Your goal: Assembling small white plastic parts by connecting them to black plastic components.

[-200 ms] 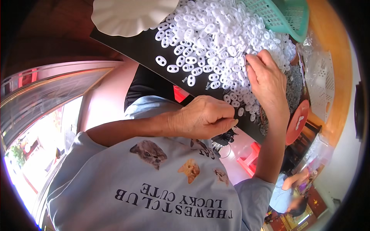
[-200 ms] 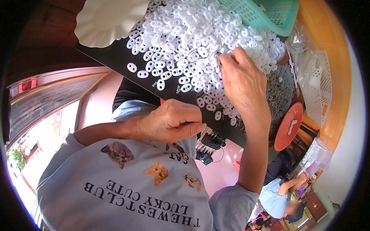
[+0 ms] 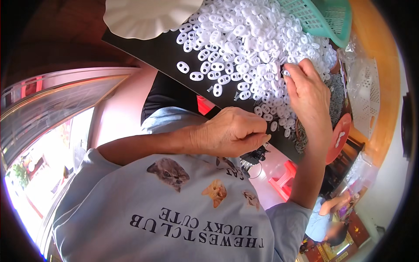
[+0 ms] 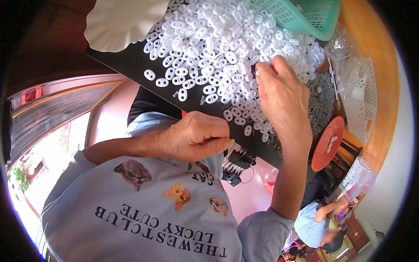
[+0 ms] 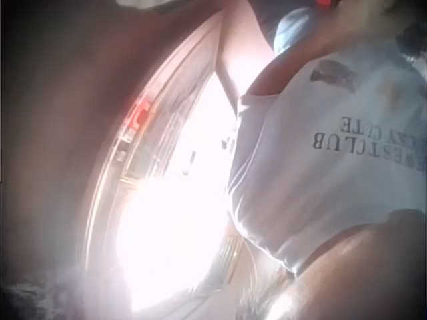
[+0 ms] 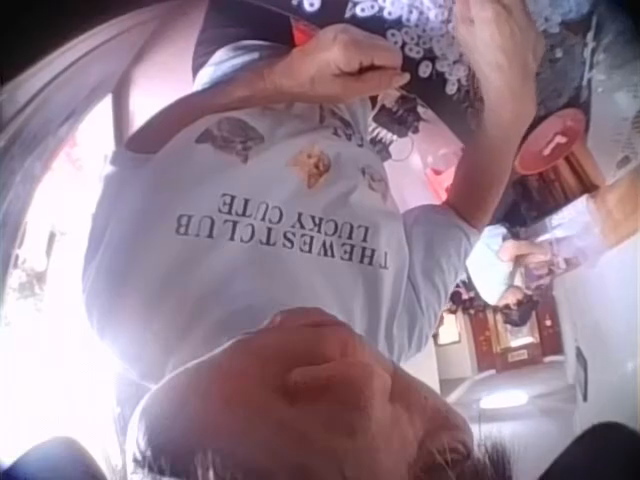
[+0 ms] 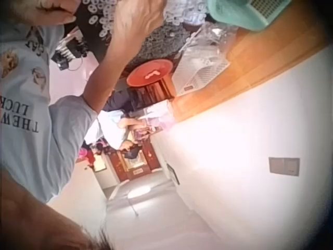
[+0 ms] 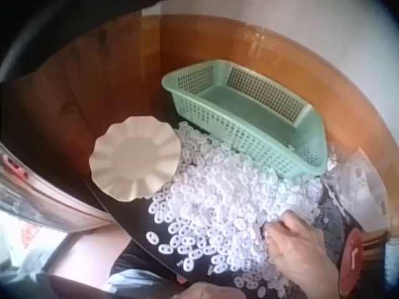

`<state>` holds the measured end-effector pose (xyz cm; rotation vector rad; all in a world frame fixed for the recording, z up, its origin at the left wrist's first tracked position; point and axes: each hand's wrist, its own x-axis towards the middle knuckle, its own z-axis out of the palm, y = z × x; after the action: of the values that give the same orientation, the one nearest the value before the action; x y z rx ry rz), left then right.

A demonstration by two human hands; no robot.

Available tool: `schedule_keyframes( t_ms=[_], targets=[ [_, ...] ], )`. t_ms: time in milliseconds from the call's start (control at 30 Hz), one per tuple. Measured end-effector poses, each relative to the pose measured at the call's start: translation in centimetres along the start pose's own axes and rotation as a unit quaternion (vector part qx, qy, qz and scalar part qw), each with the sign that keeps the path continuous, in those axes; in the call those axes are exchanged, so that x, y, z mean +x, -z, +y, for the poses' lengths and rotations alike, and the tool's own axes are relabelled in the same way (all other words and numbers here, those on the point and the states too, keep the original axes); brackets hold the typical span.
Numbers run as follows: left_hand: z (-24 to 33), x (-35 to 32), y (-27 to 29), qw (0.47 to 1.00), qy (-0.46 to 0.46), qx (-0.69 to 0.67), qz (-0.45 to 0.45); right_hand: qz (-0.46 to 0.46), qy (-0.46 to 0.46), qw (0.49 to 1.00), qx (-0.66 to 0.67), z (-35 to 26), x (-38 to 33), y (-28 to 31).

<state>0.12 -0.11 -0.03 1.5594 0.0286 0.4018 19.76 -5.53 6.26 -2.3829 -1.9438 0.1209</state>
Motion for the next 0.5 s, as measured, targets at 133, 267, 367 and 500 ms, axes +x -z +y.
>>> schedule_keyframes(
  t_ms=[133, 267, 367, 500],
  targets=[
    [0.0, 0.0, 0.0, 1.0, -0.001, 0.0, 0.0, 0.034, 0.007, 0.999, -0.032, 0.5, -0.1, 0.1],
    [0.0, 0.0, 0.0, 1.0, -0.006, -0.003, -0.002, 0.066, 0.014, 0.997, -0.041, 1.1, 0.0, 0.0],
    [0.1, 0.0, 0.2, 1.0, -0.001, 0.003, -0.004, 0.104, -0.008, 0.994, -0.015, 0.9, 0.1, 0.0],
    [0.0, -0.1, 0.2, 1.0, 0.003, 0.003, -0.003, 0.045, -0.001, 0.998, 0.033, 0.4, -0.1, 0.4]
  ],
)
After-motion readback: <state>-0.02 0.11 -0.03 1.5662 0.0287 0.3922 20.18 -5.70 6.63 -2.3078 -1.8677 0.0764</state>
